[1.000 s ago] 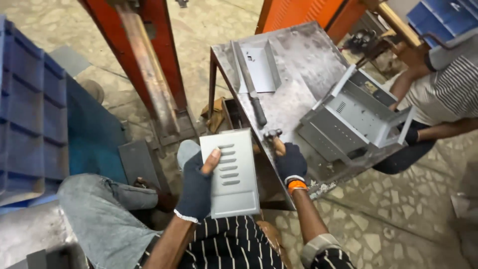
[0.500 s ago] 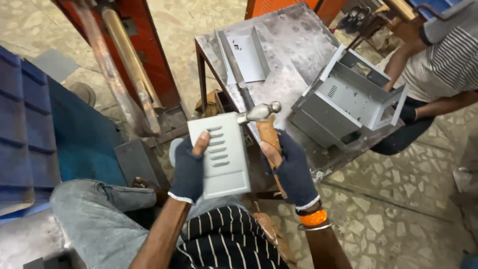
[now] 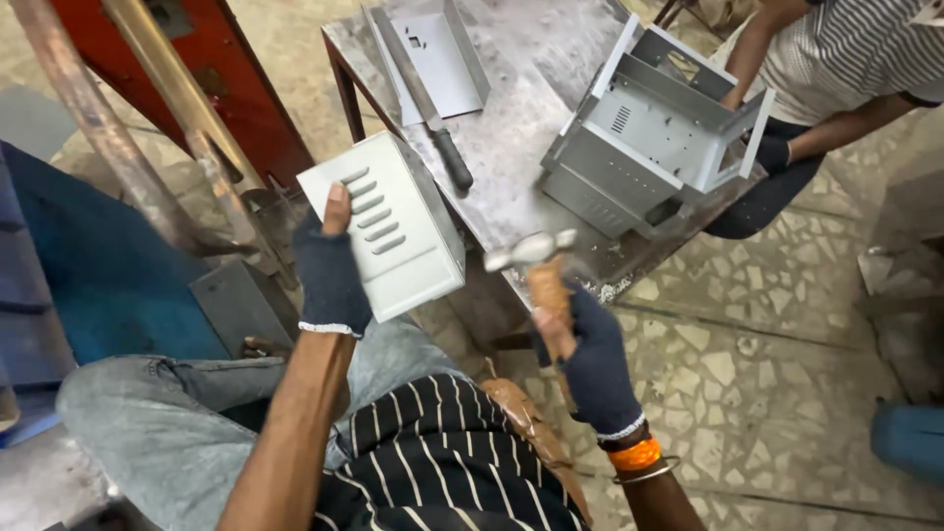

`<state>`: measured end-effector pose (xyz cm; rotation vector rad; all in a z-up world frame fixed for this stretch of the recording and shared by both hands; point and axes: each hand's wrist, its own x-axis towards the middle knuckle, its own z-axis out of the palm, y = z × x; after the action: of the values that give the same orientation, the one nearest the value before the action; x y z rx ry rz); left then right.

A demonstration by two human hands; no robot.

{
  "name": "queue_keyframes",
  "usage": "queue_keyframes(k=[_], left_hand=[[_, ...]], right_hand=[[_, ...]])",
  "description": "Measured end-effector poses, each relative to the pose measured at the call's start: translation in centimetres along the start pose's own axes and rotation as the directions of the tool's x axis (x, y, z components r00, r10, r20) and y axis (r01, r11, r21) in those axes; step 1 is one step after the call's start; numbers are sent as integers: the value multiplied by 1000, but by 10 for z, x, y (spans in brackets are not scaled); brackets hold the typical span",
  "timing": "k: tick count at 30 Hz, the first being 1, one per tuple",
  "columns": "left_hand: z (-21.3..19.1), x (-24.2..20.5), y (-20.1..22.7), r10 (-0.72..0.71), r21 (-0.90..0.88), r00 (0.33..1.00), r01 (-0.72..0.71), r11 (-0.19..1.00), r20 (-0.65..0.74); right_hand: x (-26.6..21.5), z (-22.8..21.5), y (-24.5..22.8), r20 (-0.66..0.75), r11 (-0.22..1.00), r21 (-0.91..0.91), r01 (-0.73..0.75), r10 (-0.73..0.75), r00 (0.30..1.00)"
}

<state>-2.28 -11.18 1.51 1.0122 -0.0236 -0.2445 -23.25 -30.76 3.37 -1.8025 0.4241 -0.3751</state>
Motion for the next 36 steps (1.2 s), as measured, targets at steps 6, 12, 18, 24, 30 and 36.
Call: queue_keyframes(k=[6,12,18,24,30,36], left_hand=[[6,-2,-16,95,-19,994,-96,995,-52],[-5,-6,-16,14,-77,994,-22,997,-105],[-19,-34,-17,-32,164,988,57,985,-152],[-75,-57,-22,134,375,991,-129,918,13],[-159,-72,-12,239,662,944,-329,674,226],[-118,-56,57,424,557,903,-385,736,64]], right_hand=[[-19,18,4,-102,990,90,-112,121,987],[21,2,37,26,948,-103,-302,306,952],[101,26,148,-70,702,-698,143,-265,962],[145,60,86,43,635,-728,257,-332,942],[117,125,-45,447,797,-117,593,-491,748],[133,166,-100,501,696,-297,654,-469,727]])
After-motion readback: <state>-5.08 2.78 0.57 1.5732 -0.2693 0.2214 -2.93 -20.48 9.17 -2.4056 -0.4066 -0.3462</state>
